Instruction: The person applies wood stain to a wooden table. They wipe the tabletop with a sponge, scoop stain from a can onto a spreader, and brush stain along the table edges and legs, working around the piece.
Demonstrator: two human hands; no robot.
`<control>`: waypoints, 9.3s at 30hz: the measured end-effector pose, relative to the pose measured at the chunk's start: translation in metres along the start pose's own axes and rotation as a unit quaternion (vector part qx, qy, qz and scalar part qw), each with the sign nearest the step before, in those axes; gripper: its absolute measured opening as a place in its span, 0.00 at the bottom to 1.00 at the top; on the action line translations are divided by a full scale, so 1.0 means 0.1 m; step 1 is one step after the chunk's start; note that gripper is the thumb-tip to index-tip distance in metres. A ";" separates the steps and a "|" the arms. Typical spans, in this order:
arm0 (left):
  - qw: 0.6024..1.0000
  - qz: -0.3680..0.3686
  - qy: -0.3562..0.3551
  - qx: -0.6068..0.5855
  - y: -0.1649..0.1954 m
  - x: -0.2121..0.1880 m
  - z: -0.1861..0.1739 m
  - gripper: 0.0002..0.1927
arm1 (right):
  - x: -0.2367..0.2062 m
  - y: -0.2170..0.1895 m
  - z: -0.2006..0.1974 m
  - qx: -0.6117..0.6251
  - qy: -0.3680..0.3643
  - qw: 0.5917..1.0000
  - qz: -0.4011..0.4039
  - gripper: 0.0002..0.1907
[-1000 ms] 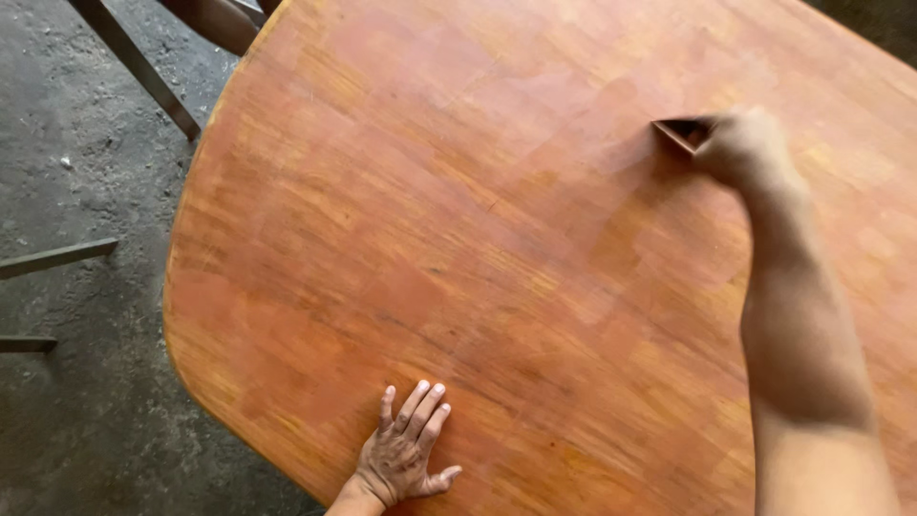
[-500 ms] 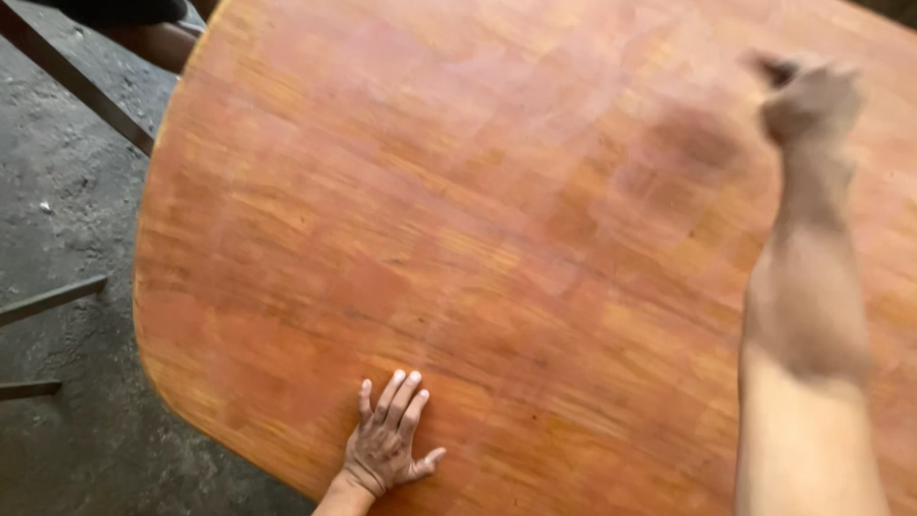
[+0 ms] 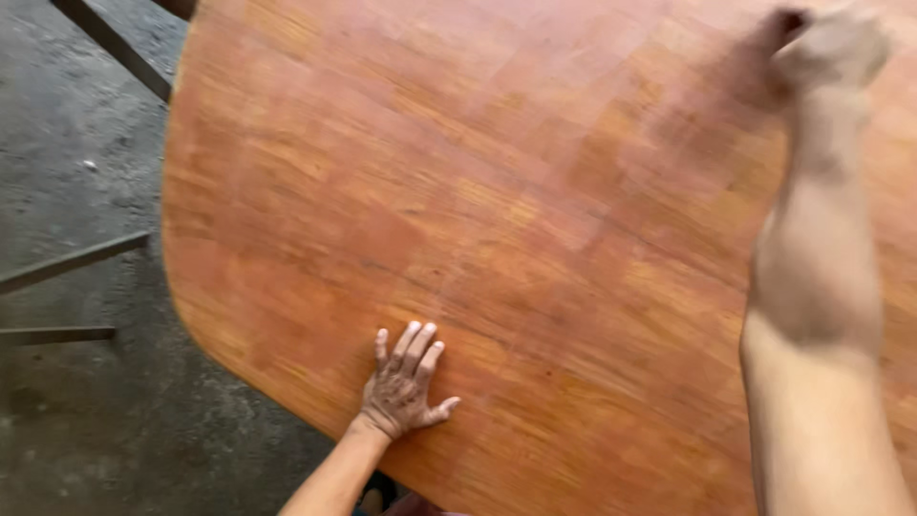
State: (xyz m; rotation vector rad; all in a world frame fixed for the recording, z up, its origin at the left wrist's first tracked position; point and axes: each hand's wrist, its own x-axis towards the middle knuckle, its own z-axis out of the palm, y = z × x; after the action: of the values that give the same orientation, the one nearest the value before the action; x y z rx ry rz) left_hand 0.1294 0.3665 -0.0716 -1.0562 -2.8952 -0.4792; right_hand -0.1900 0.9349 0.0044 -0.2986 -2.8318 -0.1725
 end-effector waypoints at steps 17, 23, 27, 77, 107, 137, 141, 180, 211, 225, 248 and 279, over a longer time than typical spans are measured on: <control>0.991 -0.007 0.059 -0.120 -0.23 0.15 -0.37 0.37 | -2.73 -2.40 -1.50 0.411 -0.054 0.910 0.002 0.09; 0.969 0.053 0.239 -0.024 -1.98 1.46 -0.83 0.29 | -2.21 -2.96 -1.76 0.392 -0.031 0.919 0.021 0.09; 0.973 0.011 0.228 0.027 -3.08 2.13 -1.04 0.30 | -1.28 -3.57 -1.45 0.295 0.041 0.952 -0.070 0.07; 0.980 -0.015 0.163 -0.109 -3.60 2.22 -0.88 0.34 | 1.28 -5.71 -0.31 0.085 -0.096 0.981 -0.148 0.16; 0.908 -0.201 0.250 -0.270 -3.49 -1.23 -1.66 0.16 | -7.65 -4.94 -3.59 0.322 0.084 0.654 0.679 0.10; 0.927 -0.051 0.044 -0.369 -2.04 -3.88 -2.14 0.12 | -10.34 -5.75 -3.73 0.607 0.422 0.314 0.596 0.17; 0.918 -0.017 0.059 -0.391 -2.38 -3.91 -2.11 0.10 | -10.07 -6.00 -3.79 0.609 0.419 0.324 0.590 0.17; 0.843 -0.262 0.077 -0.464 -4.26 -4.60 -1.87 0.08 | -8.60 -6.64 -3.66 0.572 0.213 0.574 0.546 0.15; 0.806 -0.290 0.111 -0.504 -4.61 -4.74 -2.07 0.05 | -7.45 -7.11 -3.99 0.652 0.152 0.581 0.463 0.15; 0.861 -0.225 0.001 -0.456 -4.36 -4.60 -1.86 0.14 | -7.82 -7.06 -4.02 0.653 0.246 0.516 0.497 0.15; 0.914 -0.046 -0.085 -0.393 -1.79 -3.71 -1.57 0.15 | -10.15 -5.65 -3.90 0.555 0.517 0.245 0.604 0.19; 0.939 0.250 -0.088 -0.218 2.98 -2.17 -0.05 0.24 | -11.21 -1.98 -3.62 0.596 0.502 0.173 0.603 0.22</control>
State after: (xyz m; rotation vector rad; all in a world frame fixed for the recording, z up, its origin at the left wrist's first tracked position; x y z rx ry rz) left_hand 0.4846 0.4449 -0.0114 -1.9098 -2.5455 -1.0611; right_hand 0.9151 0.4802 0.0007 -1.1387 -0.1632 1.4040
